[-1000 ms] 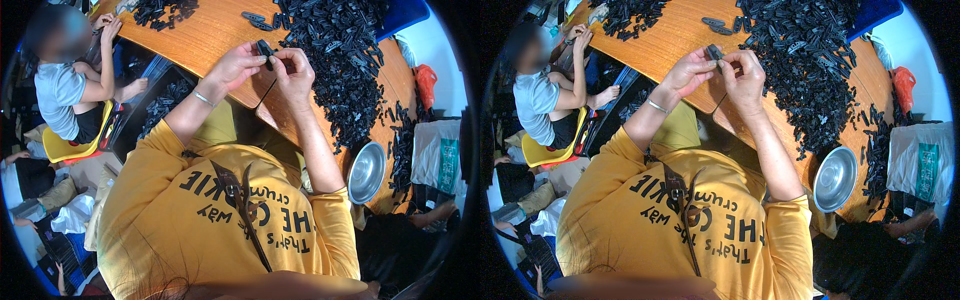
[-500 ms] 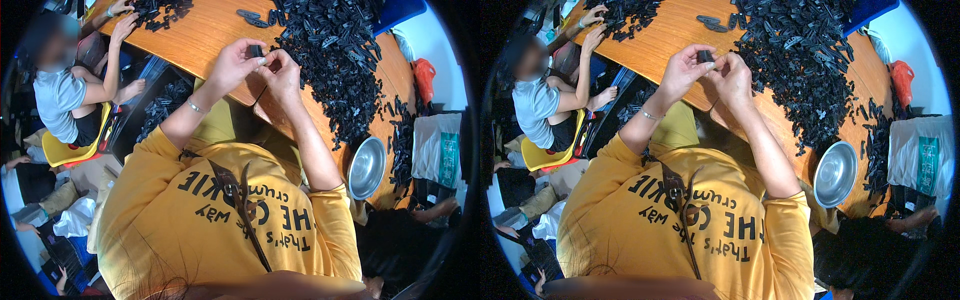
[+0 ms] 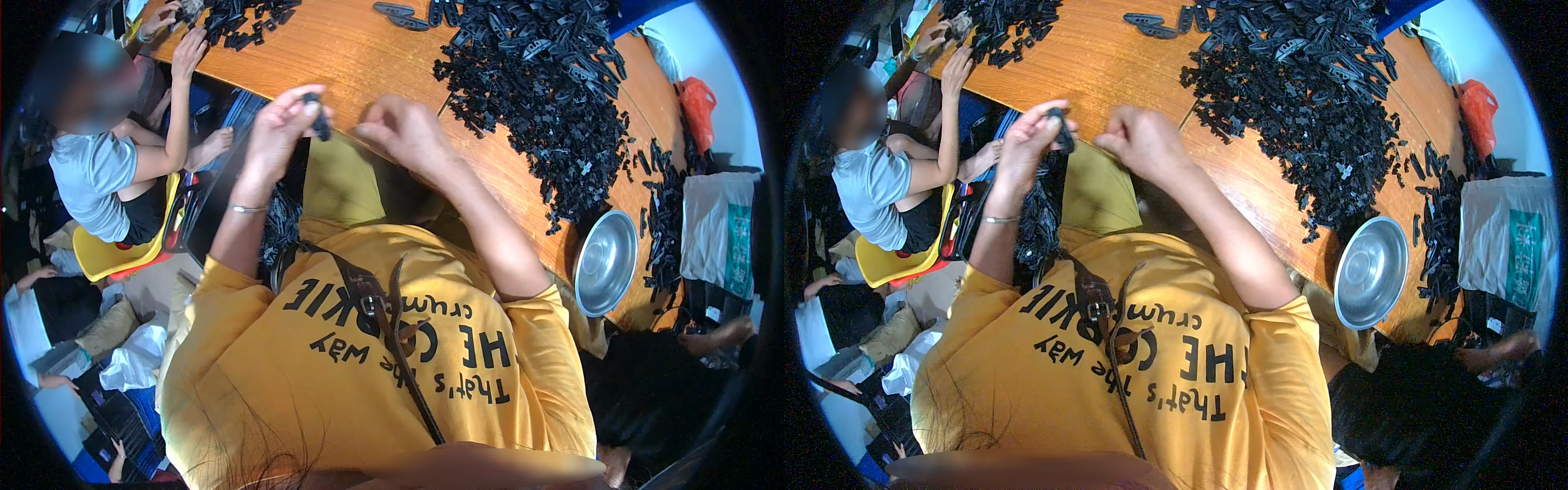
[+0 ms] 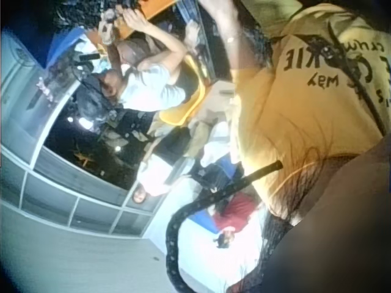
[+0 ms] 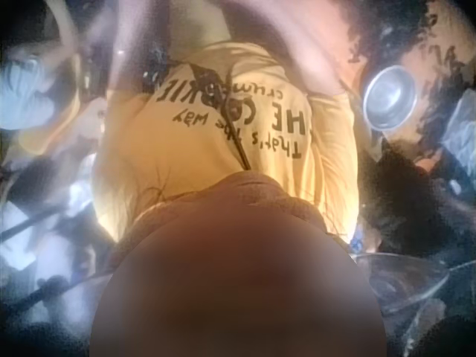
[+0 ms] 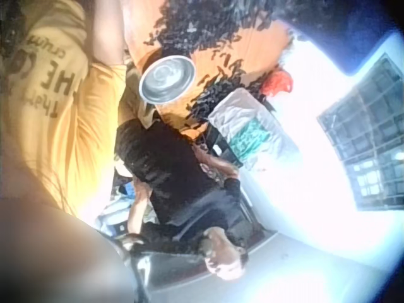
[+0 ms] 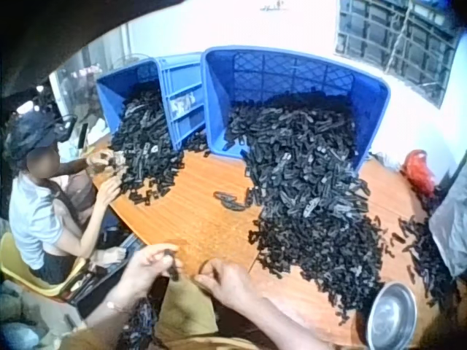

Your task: The person assembles plastic components by picking up plastic parts from the table, attaching smaller pieces onto base parts by hand, and placing the assembled items down.

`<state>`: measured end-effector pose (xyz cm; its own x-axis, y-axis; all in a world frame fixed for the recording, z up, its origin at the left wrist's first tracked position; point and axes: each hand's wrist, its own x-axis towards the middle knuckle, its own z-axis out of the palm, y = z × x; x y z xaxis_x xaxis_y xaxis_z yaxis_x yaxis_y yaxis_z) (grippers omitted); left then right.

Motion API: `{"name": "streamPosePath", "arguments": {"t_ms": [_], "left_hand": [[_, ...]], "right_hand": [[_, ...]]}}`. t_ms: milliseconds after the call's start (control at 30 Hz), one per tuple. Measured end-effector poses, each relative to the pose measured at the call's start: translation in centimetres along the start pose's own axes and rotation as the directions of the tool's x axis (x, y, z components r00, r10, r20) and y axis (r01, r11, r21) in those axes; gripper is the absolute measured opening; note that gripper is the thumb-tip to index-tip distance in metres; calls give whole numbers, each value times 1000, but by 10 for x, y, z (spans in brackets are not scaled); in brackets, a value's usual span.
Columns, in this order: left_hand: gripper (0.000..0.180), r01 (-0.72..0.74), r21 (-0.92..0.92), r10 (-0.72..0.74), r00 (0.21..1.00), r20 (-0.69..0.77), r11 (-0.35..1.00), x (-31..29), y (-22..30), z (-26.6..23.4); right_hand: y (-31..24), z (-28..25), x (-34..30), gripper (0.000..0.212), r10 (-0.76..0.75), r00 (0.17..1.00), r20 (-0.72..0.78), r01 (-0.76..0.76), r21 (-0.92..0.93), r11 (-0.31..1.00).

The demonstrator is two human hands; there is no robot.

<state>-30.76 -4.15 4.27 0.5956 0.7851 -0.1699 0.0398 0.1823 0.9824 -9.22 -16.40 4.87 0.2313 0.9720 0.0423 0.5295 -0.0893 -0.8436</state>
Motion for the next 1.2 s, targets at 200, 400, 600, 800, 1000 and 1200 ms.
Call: {"name": "streamPosePath", "arguments": {"t_ms": [200, 400, 600, 800, 1000, 1200], "left_hand": [[31, 22, 196, 3, 992, -130, 980, -14, 1, -71], [26, 190, 567, -95, 977, -192, 801, -6, -41, -123], [20, -231, 955, 490, 864, 114, 186, 17, 7, -64], [28, -550, 824, 659, 671, 339, 136, 137, 21, 51], [24, -516, 857, 579, 693, 429, -17, 212, 7, 96], [16, -507, 857, 537, 750, 386, 93, 197, 8, 97]], "right_hand": [[54, -61, 25, 11, -168, 946, -276, -11, -547, 837], [71, -78, 54, 14, -255, 958, -129, 91, -708, 700], [59, -82, 55, 11, -281, 959, 32, 206, -759, 618], [60, -77, 51, 17, -237, 971, 19, 179, -713, 678], [58, -81, 36, 21, -178, 968, -176, 58, -533, 844], [51, -85, 29, 23, -71, 974, -216, -7, -341, 940]]}}
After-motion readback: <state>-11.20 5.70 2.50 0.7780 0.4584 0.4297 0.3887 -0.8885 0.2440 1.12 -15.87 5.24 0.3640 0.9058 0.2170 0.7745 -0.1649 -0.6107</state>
